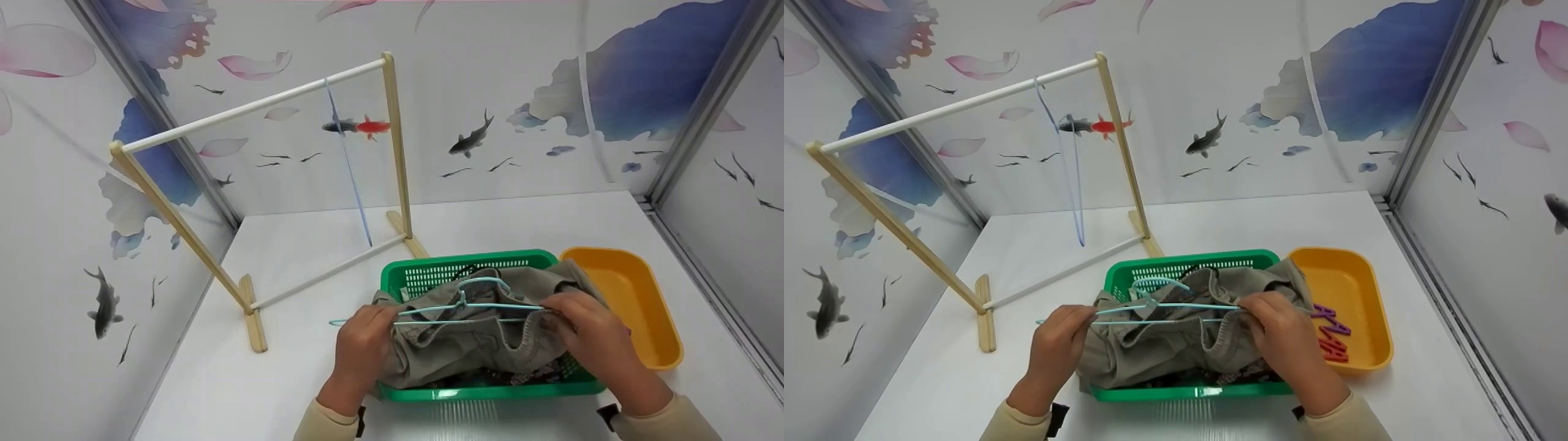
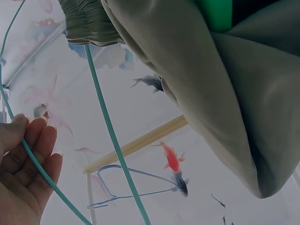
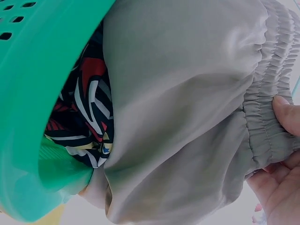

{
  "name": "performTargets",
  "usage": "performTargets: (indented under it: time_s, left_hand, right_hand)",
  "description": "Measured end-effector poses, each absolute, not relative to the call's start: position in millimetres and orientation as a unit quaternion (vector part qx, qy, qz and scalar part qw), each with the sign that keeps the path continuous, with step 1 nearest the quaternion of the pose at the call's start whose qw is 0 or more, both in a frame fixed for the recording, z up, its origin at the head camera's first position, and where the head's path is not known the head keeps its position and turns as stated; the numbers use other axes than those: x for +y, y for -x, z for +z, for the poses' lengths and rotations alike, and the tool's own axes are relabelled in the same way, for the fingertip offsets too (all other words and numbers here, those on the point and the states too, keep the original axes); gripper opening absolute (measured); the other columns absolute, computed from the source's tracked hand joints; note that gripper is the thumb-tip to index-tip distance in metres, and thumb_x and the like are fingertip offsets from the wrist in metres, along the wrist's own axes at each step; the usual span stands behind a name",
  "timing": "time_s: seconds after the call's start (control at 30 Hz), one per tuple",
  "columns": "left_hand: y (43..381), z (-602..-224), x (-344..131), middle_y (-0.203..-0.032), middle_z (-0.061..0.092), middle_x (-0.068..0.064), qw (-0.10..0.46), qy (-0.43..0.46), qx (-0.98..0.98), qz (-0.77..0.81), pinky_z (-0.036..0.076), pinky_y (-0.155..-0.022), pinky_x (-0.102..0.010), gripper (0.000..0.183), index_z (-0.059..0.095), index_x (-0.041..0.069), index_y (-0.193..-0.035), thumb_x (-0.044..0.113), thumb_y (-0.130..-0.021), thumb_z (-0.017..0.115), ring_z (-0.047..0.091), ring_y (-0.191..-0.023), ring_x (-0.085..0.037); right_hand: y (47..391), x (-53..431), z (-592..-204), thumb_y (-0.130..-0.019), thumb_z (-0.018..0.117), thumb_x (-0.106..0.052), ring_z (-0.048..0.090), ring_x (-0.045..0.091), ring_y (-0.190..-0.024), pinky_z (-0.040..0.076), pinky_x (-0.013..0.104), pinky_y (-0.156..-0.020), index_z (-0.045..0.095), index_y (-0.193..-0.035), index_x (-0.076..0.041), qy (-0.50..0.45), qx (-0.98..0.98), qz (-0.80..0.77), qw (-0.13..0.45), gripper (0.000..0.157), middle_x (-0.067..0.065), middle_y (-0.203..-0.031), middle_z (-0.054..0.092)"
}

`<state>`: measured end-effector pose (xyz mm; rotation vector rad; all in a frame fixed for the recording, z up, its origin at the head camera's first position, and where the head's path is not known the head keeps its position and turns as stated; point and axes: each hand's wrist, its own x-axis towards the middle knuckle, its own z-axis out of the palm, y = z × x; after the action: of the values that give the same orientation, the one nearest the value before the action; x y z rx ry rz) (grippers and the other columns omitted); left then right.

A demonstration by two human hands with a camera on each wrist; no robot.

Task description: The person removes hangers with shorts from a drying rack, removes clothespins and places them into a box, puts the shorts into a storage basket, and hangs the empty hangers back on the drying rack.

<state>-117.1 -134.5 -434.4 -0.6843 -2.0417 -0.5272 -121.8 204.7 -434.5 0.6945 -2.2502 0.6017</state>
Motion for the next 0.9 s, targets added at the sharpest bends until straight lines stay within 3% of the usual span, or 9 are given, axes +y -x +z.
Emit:
performTargets:
  time_s: [0.2, 0.9]
  left_hand:
    - [116, -435, -140, -0.08, 0.067, -0.001, 0.445, 0.253, -0.832, -0.214, 0.054, -0.063, -0.023, 0.025, 0.07, 0.007, -0.085, -0.011, -0.07, 0.078, 0.064, -0.073, -0.012]
    - [112, -439, -156, -0.078, 0.066, -0.003, 0.457, 0.228, -0.833, -0.213, 0.054, -0.062, -0.024, 0.022, 0.069, 0.006, -0.085, -0.008, -0.071, 0.078, 0.065, -0.073, -0.014]
  right_hand:
    - [122, 206, -437, -0.063, 0.084, 0.008, 0.06, 0.012, -0.082, 0.041, 0.003, -0.08, 0.069, -0.091, -0.014, -0.248, -0.88, 0.244, 0.324, 0.039, -0.002, -0.09, 0.065]
    - [125, 211, -438, -0.068, 0.08, 0.009, 0.058, 0.008, -0.078, 0.041, 0.001, -0.072, 0.069, -0.092, -0.014, -0.227, -0.895, 0.274, 0.268, 0.035, -0.004, -0.089, 0.065]
